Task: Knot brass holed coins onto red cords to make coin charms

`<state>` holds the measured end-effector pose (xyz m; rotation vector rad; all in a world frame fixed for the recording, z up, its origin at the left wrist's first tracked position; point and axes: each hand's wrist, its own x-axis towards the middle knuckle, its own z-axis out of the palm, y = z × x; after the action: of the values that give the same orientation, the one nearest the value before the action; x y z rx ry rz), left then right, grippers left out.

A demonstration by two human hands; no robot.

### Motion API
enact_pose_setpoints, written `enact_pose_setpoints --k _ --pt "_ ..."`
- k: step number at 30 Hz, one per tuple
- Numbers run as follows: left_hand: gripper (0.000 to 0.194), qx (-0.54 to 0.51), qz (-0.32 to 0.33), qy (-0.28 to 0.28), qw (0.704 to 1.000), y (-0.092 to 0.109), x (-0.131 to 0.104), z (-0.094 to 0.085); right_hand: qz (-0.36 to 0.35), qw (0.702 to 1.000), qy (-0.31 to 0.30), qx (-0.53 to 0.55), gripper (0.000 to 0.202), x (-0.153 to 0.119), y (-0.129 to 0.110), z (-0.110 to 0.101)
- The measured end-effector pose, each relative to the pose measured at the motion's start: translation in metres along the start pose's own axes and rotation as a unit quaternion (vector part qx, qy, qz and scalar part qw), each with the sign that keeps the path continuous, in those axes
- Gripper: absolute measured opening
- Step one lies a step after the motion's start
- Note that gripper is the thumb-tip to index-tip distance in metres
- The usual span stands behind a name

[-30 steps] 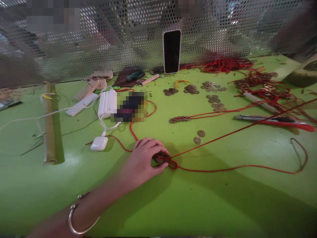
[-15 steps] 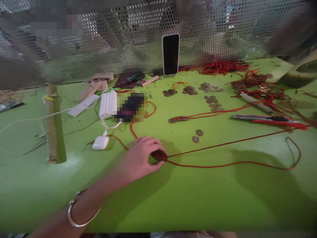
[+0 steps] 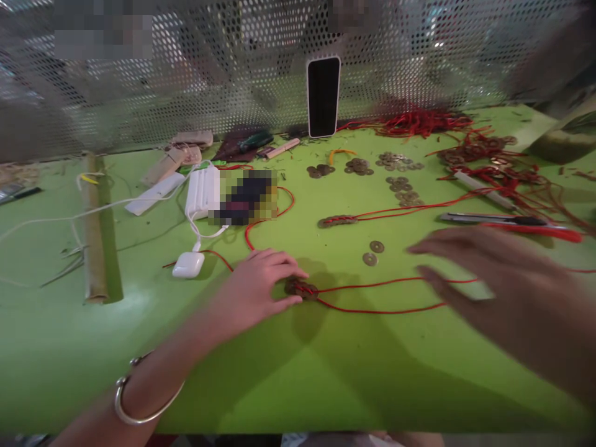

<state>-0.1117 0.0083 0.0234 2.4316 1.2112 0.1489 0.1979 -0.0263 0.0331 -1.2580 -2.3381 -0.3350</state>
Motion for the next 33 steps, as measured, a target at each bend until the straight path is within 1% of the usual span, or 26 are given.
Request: enact_pose_setpoints --k 1,3,5,7,9,10,13,16,19,23,25,28,33 --pt "0.028 0.003 -0.001 0.0 1.0 0.0 0.0 0.0 -0.034 0.998 -0.051 0.024 0.023 0.011 -0.014 0.011" --pt "0.028 0.006 -0.002 0.004 1.0 0.0 -0.001 0.001 -0.07 0.99 -0.115 0.048 0.025 0.027 -0.043 0.032" --pt "0.029 0.003 -0.001 0.015 1.0 0.0 -0.002 0.002 -0.092 0.985 -0.136 0.045 0.029 0.034 -0.063 0.048" --pt "0.027 -0.006 0.001 0.019 1.0 0.0 -0.003 0.003 -0.109 0.984 -0.136 0.033 0.022 0.035 -0.072 0.057" --pt "0.026 -0.019 0.002 0.016 1.0 0.0 -0.004 0.004 -0.125 0.983 -0.13 0.021 0.007 0.033 -0.073 0.061" --pt "0.026 -0.027 0.0 0.012 1.0 0.0 -0.005 0.004 -0.135 0.982 -0.128 0.018 0.005 0.032 -0.072 0.062" --pt "0.025 -0.052 -0.011 0.004 0.999 0.001 -0.005 0.004 -0.154 0.98 -0.123 0.01 0.011 0.029 -0.069 0.063" --pt "0.027 -0.071 -0.015 0.002 0.997 0.004 -0.004 0.004 -0.156 0.98 -0.12 0.02 0.017 0.028 -0.068 0.064" --pt "0.029 -0.088 -0.02 -0.003 0.996 0.009 -0.002 0.004 -0.121 0.982 -0.137 0.049 0.022 0.028 -0.068 0.061" --pt "0.027 -0.098 -0.033 0.001 0.995 0.013 -0.001 0.006 -0.03 0.979 -0.184 0.08 0.024 0.023 -0.065 0.058" --pt "0.029 -0.095 -0.029 0.01 0.995 0.014 -0.001 0.007 -0.008 0.978 -0.182 0.099 0.024 0.018 -0.063 0.06" --pt "0.029 -0.09 -0.017 0.016 0.996 0.013 -0.001 0.009 -0.006 0.976 -0.166 0.139 0.027 0.011 -0.058 0.065" --pt "0.03 -0.087 -0.012 0.036 0.995 0.012 -0.003 0.015 -0.035 0.973 -0.144 0.176 0.023 0.011 -0.053 0.066"
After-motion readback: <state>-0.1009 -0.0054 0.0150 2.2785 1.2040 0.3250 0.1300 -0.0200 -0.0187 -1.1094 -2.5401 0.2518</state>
